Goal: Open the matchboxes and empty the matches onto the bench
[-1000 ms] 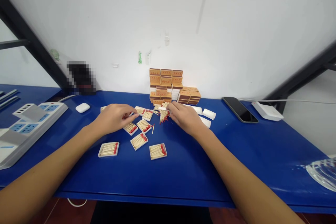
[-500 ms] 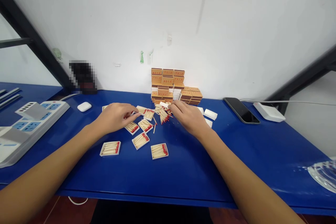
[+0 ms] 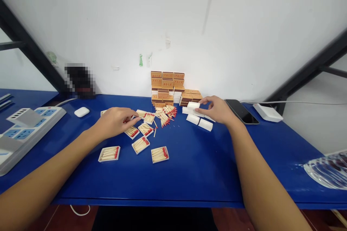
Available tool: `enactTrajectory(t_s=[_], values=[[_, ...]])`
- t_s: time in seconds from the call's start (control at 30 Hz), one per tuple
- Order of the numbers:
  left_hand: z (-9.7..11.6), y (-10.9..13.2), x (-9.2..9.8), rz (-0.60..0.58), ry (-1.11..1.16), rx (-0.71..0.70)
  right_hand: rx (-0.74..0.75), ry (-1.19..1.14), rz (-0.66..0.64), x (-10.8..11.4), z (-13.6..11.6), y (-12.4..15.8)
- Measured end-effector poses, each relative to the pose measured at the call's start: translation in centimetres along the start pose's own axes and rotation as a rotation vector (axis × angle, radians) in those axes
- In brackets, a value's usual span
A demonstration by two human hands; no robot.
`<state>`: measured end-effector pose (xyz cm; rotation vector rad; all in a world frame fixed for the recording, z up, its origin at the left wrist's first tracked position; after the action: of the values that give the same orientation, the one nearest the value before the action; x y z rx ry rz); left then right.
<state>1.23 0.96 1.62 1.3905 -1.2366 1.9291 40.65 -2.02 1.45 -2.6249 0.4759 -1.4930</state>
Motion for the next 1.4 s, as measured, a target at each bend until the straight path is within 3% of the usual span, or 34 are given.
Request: enactTrajectory(t_s=[0.07, 0.13, 0.23, 0.3, 0.43, 0.57, 0.9, 1.17, 1.4], values=[[-0.1, 0.0, 0.0, -0.009, 0.0, 0.012, -0.024, 0.003, -0.085, -0.6, 0.4, -0.1], [-0.1, 0.0, 0.1, -0.008, -0.002, 0.013, -0.005, 0.009, -0.076, -1.1, -0.2, -0.1], [-0.1, 0.0, 0.1, 0.012, -0.016, 0.0, 0.083, -0.036, 0.038, -1.9, -2.8, 0.6], [-0.1, 0.0, 0.1, 0.021, -0.025, -0.012, 0.168, -0.094, 0.034, -3.0, -5.7, 1.6], [-0.2, 0.1, 0.2, 0.031, -0.028, -0.02, 0.319, -0.128, -0.225, -5.7, -11.6, 4.9], [0.0, 0.1, 0.3, 0.039, -0.008, -0.022, 0.379, -0.164, -0.362, -7.0, -14.8, 7.6], [1.4, -0.3, -0.2, -0.05, 0.106, 0.006, 0.445, -0.043, -0.227, -10.2, -16.4, 8.5], [1.4, -0.2, -0.3, -0.111, 0.237, 0.017, 0.447, -0.048, -0.281, -10.0, -16.1, 8.4], [1.5, -0.2, 0.2, -0.06, 0.214, 0.033, 0.462, -0.057, -0.252, -9.9, -16.3, 8.4]])
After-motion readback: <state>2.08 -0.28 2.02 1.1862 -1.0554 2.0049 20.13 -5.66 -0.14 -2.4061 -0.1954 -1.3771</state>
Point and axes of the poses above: each hand's wrist, its own y-axis away from the middle knuckle, its own x-axis out of the back of the hand, z = x × y, the point moved 5 cm from there along -y, towards the middle knuckle, and after that the axes turned 6 degrees about -x, right-handed, at the moved point
